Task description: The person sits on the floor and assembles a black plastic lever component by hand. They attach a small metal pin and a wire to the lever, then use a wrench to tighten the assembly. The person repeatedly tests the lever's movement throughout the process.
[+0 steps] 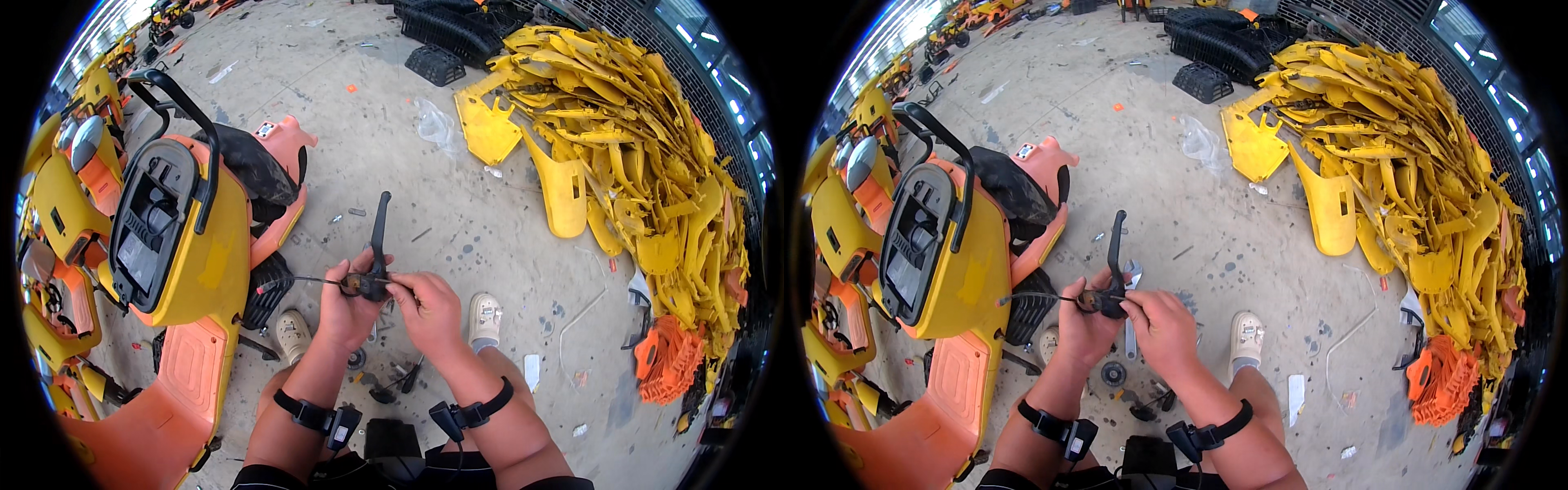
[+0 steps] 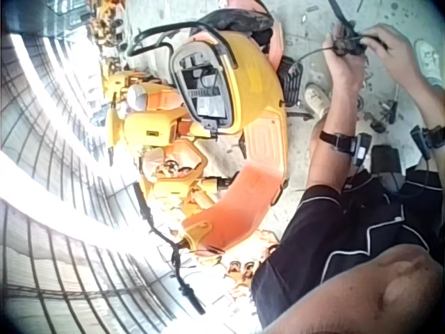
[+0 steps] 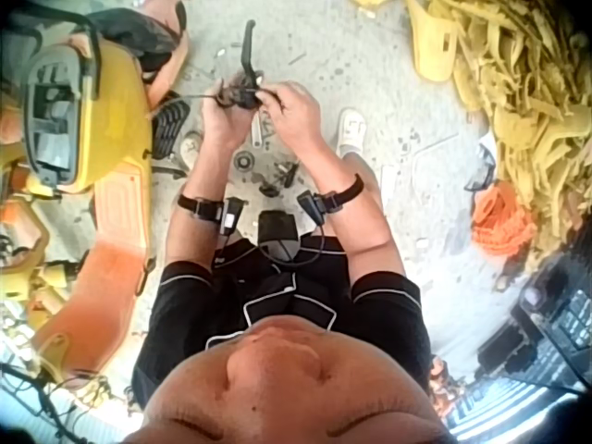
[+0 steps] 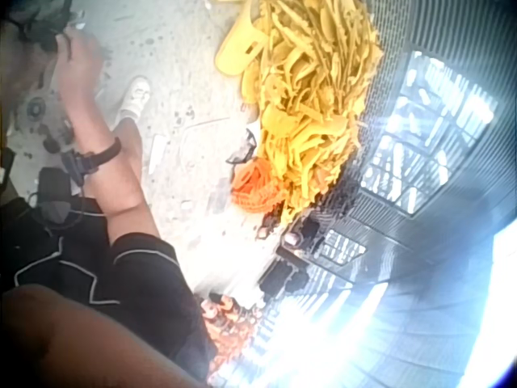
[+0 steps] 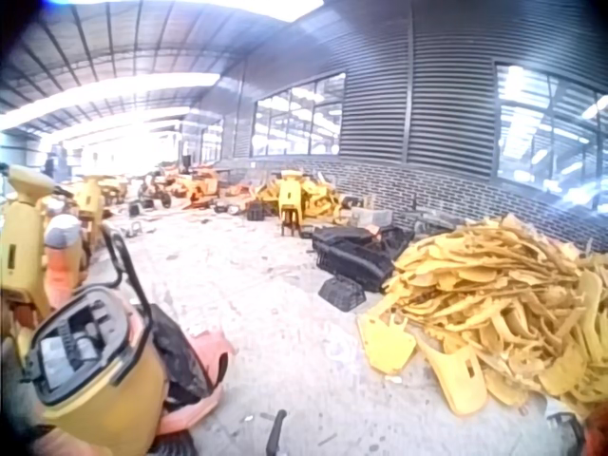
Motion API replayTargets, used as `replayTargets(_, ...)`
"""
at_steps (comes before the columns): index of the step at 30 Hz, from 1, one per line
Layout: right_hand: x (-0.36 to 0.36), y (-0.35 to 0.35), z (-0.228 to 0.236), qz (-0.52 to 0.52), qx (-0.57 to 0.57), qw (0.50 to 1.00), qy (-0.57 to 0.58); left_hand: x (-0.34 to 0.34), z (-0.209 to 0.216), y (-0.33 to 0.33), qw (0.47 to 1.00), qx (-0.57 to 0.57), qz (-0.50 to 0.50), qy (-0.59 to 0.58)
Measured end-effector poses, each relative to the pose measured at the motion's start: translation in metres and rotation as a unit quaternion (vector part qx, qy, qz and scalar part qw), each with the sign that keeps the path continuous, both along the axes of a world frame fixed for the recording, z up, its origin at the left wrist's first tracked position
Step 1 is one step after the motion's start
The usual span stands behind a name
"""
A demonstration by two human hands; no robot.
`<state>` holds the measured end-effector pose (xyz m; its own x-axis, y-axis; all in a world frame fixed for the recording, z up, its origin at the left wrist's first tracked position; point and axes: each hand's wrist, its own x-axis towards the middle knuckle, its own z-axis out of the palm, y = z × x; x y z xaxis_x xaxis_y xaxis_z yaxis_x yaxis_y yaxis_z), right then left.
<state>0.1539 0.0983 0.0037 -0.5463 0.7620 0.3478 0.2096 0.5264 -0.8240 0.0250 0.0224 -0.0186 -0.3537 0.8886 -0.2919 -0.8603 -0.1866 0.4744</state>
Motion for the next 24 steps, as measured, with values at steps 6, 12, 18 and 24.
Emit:
replayTargets(6, 0.003, -0.002, -0.002, 0.019, 0.030, 0.999, -0.019, 0.000, -0.008, -0.002, 0.998, -0.014, 0.014, 0.057)
replayTargets(12, 0.006, 0.000, -0.002, 0.047, -0.330, 0.942, -0.034, 0.008, 0.000, -0.003, 0.972, -0.036, 0.037, 0.231)
replayTargets(18, 0.009, 0.013, -0.005, 0.096, -0.511, 0.854, -0.004, 0.010, 0.012, -0.010, 0.911, -0.088, 0.014, 0.403)
replayTargets(24, 0.005, 0.006, -0.012, 0.101, -0.466, 0.876, 0.068, 0.012, 0.010, -0.011, 0.876, -0.074, 0.036, 0.475)
